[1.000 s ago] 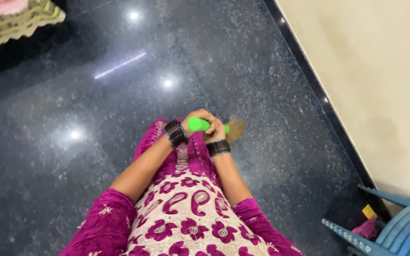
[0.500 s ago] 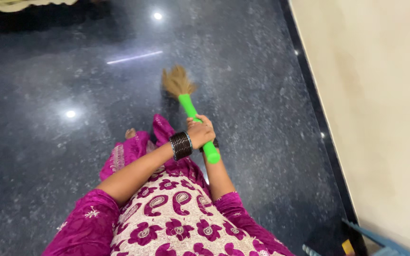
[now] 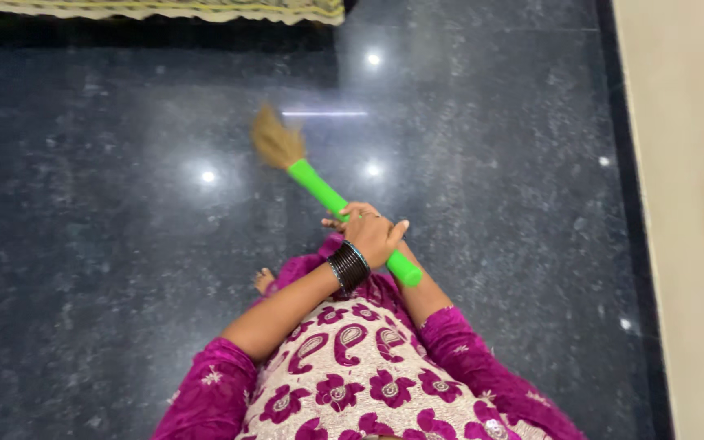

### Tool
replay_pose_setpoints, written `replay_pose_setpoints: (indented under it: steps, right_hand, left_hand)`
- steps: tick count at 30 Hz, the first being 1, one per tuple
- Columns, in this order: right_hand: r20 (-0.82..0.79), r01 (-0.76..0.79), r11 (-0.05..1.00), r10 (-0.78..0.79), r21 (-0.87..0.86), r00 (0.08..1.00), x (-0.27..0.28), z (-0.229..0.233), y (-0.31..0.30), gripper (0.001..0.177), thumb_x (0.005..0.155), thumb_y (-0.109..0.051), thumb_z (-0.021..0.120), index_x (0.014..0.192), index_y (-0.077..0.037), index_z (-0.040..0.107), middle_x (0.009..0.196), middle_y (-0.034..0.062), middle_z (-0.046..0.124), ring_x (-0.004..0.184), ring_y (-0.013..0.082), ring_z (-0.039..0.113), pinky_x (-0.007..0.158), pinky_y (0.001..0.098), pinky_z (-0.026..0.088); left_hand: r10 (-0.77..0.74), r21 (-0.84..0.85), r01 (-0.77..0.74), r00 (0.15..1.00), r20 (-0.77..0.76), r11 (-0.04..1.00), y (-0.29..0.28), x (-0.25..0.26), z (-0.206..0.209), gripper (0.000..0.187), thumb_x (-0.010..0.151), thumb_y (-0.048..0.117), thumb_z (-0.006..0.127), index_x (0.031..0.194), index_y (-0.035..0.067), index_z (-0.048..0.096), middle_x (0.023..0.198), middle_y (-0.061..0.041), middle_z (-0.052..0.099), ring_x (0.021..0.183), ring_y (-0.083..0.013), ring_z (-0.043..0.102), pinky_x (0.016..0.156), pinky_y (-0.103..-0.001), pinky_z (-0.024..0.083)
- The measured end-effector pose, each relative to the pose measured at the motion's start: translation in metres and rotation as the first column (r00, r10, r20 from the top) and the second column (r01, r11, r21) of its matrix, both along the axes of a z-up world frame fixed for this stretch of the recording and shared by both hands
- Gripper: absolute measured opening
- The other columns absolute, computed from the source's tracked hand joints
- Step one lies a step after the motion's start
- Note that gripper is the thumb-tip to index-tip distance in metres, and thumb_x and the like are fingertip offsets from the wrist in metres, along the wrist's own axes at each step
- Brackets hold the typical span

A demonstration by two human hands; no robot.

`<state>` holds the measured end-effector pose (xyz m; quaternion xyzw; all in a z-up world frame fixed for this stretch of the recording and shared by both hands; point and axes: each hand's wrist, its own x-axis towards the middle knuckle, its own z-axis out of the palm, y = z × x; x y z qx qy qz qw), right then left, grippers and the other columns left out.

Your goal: The person sweeps a dark tiled floor with a green-handled broom, moving around furniture and a green plastic chair. The person briefly lifts and repositions the chair to sweep underneath it before continuing to sweep the rest of the room.

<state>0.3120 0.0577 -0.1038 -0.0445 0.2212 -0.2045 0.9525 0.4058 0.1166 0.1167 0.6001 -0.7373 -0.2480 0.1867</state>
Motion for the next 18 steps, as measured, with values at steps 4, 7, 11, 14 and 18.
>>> replay_pose_setpoints:
  steps: [4,7,11,14,18]
  right_hand:
    - [0.418,0.101,0.974,-0.008,-0.201,0.909,0.108,0.009,0.012,0.044,0.109,-0.029,0.055,0.126,0.012,0.053,0.120,0.0281,0.061,0.100,0.0320,0.067,0.103,0.0496,0.054]
    - [0.301,0.244,0.858,-0.111,-0.451,0.947,0.158,0.020,0.036,0.043,0.107,-0.034,0.056,0.123,0.006,0.051,0.115,0.0219,0.060,0.102,0.0323,0.067,0.103,0.0525,0.054]
    - [-0.125,0.086,0.857,-0.173,-0.508,0.977,0.224,0.004,0.046,0.034,0.103,-0.026,0.057,0.124,0.000,0.048,0.115,0.0122,0.057,0.101,0.0221,0.060,0.095,0.0393,0.051]
    - [-0.221,0.095,0.992,-0.074,0.085,0.972,0.233,-0.004,0.021,0.026,0.100,-0.020,0.056,0.114,0.001,0.049,0.101,0.0089,0.057,0.085,0.0192,0.059,0.078,0.0318,0.053]
    - [-0.174,0.320,0.755,-0.269,0.573,0.947,0.213,0.008,-0.036,0.020,0.086,-0.012,0.063,0.067,-0.009,0.054,0.053,0.0023,0.051,0.046,0.0207,0.055,0.050,0.0335,0.058]
  left_hand:
    - [0.225,0.053,-0.222,0.973,-0.055,0.974,0.003,0.082,0.018,0.045,0.096,0.047,0.056,0.087,0.007,0.075,0.077,-0.020,0.071,0.075,-0.0419,0.066,0.081,-0.055,0.049]
    - [0.406,-0.005,-0.412,0.899,-0.162,0.911,0.012,0.143,0.016,0.036,0.089,0.041,0.065,0.080,0.007,0.072,0.078,-0.016,0.073,0.077,-0.0360,0.069,0.074,-0.049,0.053]
    - [0.527,-0.020,-0.578,0.757,-0.386,0.816,0.022,0.222,-0.033,0.027,0.089,0.034,0.070,0.086,0.007,0.073,0.082,-0.014,0.073,0.077,-0.0323,0.070,0.070,-0.044,0.054]
    - [0.617,0.186,-0.623,0.602,-0.507,0.760,0.024,0.276,-0.098,0.025,0.090,0.031,0.070,0.088,0.007,0.074,0.078,-0.010,0.073,0.074,-0.0234,0.071,0.068,-0.038,0.054]
    - [0.557,0.343,-0.521,0.334,-0.761,0.781,0.017,0.321,-0.167,0.022,0.094,0.027,0.068,0.092,0.005,0.073,0.079,-0.007,0.073,0.072,-0.0148,0.068,0.068,-0.031,0.054]
